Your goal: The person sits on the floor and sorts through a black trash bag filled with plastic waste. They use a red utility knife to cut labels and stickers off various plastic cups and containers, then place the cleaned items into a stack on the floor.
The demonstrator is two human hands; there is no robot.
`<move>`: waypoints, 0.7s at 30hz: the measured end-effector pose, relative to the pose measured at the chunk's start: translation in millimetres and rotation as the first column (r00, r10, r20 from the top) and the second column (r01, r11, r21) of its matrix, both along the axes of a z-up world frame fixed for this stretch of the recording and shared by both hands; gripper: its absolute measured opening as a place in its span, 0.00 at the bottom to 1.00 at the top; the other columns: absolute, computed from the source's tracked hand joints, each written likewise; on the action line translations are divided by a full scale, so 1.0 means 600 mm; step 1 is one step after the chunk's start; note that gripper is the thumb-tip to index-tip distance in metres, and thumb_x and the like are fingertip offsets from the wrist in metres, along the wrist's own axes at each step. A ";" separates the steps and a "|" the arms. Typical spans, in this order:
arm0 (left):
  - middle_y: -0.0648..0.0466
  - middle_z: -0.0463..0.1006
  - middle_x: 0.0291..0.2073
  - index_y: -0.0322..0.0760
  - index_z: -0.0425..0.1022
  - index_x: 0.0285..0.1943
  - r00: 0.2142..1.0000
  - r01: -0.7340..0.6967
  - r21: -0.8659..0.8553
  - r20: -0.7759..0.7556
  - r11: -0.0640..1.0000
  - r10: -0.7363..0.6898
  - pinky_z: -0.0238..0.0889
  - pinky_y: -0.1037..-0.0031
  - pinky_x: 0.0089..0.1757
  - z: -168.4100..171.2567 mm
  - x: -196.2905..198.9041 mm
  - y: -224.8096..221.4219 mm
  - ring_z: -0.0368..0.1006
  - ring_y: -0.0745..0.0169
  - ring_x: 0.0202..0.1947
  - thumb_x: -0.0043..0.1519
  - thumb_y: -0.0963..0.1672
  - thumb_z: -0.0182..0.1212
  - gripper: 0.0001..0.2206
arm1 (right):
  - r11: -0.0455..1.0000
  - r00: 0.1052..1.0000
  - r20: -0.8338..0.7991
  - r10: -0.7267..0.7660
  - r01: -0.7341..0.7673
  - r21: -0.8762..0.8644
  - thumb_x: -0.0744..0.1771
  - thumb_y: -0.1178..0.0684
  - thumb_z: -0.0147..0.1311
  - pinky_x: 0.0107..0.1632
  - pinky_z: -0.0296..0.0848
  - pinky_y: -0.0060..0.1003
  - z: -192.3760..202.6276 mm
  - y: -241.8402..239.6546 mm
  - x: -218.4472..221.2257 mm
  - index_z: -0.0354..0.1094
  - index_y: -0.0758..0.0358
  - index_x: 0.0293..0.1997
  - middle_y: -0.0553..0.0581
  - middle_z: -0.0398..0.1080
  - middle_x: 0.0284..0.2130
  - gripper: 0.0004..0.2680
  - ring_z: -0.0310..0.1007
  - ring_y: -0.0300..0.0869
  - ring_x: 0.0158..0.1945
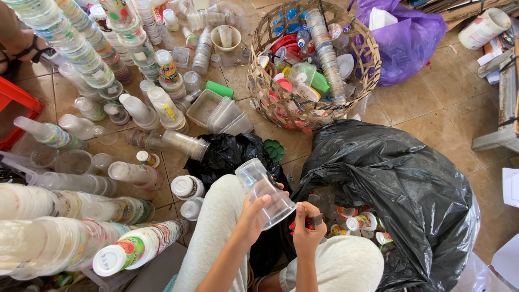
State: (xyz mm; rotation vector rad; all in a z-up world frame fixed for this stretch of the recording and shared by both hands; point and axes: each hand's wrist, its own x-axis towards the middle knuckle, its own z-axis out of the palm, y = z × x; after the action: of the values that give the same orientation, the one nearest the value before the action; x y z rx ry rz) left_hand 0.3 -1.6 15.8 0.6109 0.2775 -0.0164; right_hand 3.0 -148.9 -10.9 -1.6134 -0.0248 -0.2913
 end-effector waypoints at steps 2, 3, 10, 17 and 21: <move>0.34 0.73 0.53 0.26 0.67 0.62 0.980 -0.115 -0.102 -0.176 0.988 0.096 0.62 0.55 0.59 0.009 0.006 0.003 0.70 0.41 0.59 0.54 0.46 0.56 0.27 | 0.995 0.997 -0.016 -0.077 0.078 0.060 0.69 0.59 0.54 0.25 0.57 0.24 0.003 0.004 0.002 0.71 0.65 0.42 0.46 0.63 0.19 0.03 0.55 0.30 0.21; 0.34 0.73 0.53 0.26 0.67 0.62 0.981 -0.117 -0.101 -0.168 0.988 0.099 0.62 0.55 0.59 -0.001 0.009 0.016 0.70 0.41 0.59 0.54 0.46 0.56 0.27 | 0.995 0.997 -0.009 -0.075 0.075 0.062 0.69 0.59 0.54 0.25 0.57 0.24 0.003 0.000 0.008 0.71 0.65 0.42 0.46 0.63 0.19 0.03 0.55 0.30 0.21; 0.45 0.71 0.59 0.38 0.63 0.70 0.941 -0.329 -0.329 -0.197 0.885 0.277 0.54 0.62 0.64 0.038 0.008 0.049 0.66 0.48 0.62 0.61 0.48 0.49 0.26 | 0.972 0.902 -0.389 0.186 -0.111 0.208 0.65 0.60 0.61 0.22 0.47 0.25 -0.063 0.005 0.053 0.77 0.66 0.45 0.44 0.59 0.18 0.06 0.49 0.29 0.18; 0.41 0.76 0.59 0.45 0.60 0.73 0.953 -0.281 0.018 0.120 0.959 0.277 0.66 0.56 0.60 0.001 -0.012 0.034 0.72 0.53 0.60 0.62 0.40 0.57 0.27 | 0.956 0.806 -0.522 0.279 -0.183 0.228 0.67 0.57 0.59 0.11 0.56 0.29 -0.183 0.010 0.061 0.68 0.73 0.47 0.49 0.57 0.09 0.09 0.54 0.35 0.06; 0.42 0.69 0.67 0.38 0.57 0.75 0.895 -0.418 0.157 0.243 0.895 0.375 0.59 0.55 0.63 -0.045 -0.010 0.011 0.66 0.56 0.64 0.54 0.38 0.71 0.38 | 0.958 0.823 -0.514 0.241 -0.119 0.259 0.70 0.54 0.51 0.11 0.55 0.29 -0.140 0.003 0.051 0.66 0.68 0.35 0.49 0.53 0.11 0.08 0.53 0.35 0.06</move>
State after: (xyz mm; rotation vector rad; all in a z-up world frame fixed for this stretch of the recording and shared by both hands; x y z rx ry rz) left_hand -5.6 5.2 -11.2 0.7465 0.1992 0.4773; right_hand 33.4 -147.0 -94.8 -1.4120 0.2803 0.3141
